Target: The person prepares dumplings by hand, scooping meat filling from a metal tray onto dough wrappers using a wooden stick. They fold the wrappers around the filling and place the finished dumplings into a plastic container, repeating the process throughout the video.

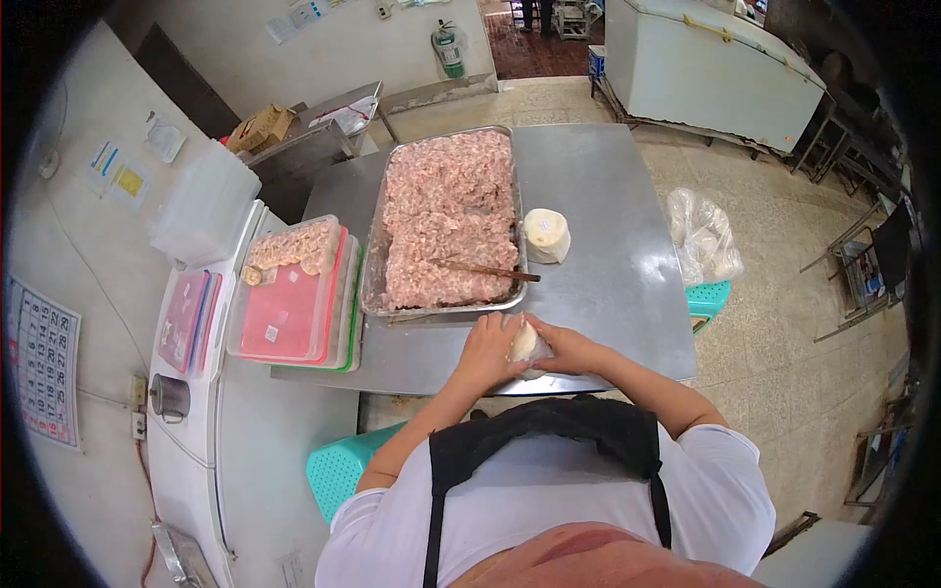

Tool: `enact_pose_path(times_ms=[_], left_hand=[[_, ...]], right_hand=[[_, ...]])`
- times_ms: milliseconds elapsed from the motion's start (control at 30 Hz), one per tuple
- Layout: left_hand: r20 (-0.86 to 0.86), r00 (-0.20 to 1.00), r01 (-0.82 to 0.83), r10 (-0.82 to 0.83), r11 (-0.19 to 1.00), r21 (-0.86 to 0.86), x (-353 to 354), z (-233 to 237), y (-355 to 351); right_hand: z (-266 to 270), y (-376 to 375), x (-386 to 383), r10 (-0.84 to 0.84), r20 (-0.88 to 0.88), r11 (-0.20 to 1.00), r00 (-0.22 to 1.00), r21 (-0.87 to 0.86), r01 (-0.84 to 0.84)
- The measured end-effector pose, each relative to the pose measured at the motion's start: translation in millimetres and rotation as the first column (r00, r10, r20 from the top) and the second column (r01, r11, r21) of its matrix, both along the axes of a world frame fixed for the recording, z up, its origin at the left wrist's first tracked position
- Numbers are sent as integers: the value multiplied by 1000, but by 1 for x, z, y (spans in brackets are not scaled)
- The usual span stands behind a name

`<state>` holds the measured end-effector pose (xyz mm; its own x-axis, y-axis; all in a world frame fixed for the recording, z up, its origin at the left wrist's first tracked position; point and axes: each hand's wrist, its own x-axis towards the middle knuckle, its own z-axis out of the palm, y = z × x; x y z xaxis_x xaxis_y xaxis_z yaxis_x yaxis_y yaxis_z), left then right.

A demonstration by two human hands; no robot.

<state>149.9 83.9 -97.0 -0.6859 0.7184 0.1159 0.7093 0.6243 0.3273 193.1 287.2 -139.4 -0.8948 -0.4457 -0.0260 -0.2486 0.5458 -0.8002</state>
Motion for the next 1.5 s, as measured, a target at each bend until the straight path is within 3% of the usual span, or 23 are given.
enact_pose_path(times_ms=[67, 200, 267, 333, 467, 567, 600, 667, 700, 767, 833, 867, 967, 1067, 1133, 1200, 1233, 1267, 1300, 1333, 1400, 1433, 1500], left_hand=[[114, 993, -17, 22, 999, -49, -8, 4, -23], [308, 949, 44, -67, 996, 81, -36, -11, -70], [340, 936, 63, -93, 993, 100, -40, -11, -82], [434, 901, -46, -11, 991, 122, -36, 0, -81], [398, 918, -64, -2, 986, 151, -47, -19, -92], [512, 856, -84, -77, 955, 284, -60, -40, -109], [445, 886, -71, -131, 909, 410, -59, -47, -115], [677, 722, -224, -141, 878, 422, -56, -36, -132], [712, 691, -258, -122, 879, 401, -58, -49, -142], [617, 785, -240, -55, 891, 385, -52, -48, -156], [576, 818, -248, 5, 905, 345, -49, -49, -168], [575, 818, -254, -13, 889, 381, -50, -59, -175], [581, 813, -324, 25, 849, 417, -43, -64, -174], [624, 779, -417, 56, 791, 449, -43, -79, -166], [657, 753, -451, 37, 756, 474, -39, -91, -164], [864, 370, -750, -340, 439, 494, -35, -95, -161], [864, 375, -751, -337, 436, 496, -38, -93, -165], [720, 685, -499, -111, 648, 575, -43, -90, -176], [413, 910, -241, 26, 843, 480, -44, -87, -182], [414, 910, -249, 33, 841, 480, -38, -69, -180], [72, 974, -226, 216, 871, 437, -27, -33, -176], [72, 972, -232, 224, 869, 438, -26, -29, -170], [100, 995, -38, -9, 887, 460, -26, -28, -154]], right_hand=[[3, -24, -5, 14, 22, 1000, 1000, 3, -14], [3, -58, -15, 18, 69, 1000, 997, -15, -17], [1, -72, -14, -9, 8, 999, 1000, -41, 10], [4, -87, -15, -64, -18, 998, 998, -21, 63], [15, -110, -15, -112, -99, 994, 989, -32, 109], [10, -117, -10, -221, -157, 974, 963, -83, 210], [-1, -116, -5, -285, -207, 958, 936, -82, 274], [-7, -113, 0, -346, -286, 931, 893, 17, 366], [-7, -111, 6, -364, -249, 919, 897, 58, 389], [1, -112, 14, -382, -205, 908, 901, 96, 407], [5, -114, 20, -496, 46, 856, 867, 191, 480], [2, -117, 21, -493, 51, 858, 868, 191, 476], [-15, -128, 15, -488, 2, 869, 873, 93, 486], [-29, -122, -6, -444, -160, 889, 882, 46, 456], [-31, -110, -29, -339, -364, 920, 868, 63, 386], [-25, -98, -33, -322, -406, 921, 855, 74, 382], [-17, -91, -33, -250, -442, 905, 861, 209, 370], [-9, -86, -32, -175, -467, 870, 867, 339, 359], [5, -86, -26, -159, -454, 854, 877, 381, 353], [11, -90, -22, -152, -453, 857, 879, 382, 345], [19, -100, -21, -127, -481, 889, 868, 333, 315], [20, -107, -24, -121, -481, 891, 869, 333, 308], [19, -122, -32, 23, -534, 944, 845, 289, 157]])
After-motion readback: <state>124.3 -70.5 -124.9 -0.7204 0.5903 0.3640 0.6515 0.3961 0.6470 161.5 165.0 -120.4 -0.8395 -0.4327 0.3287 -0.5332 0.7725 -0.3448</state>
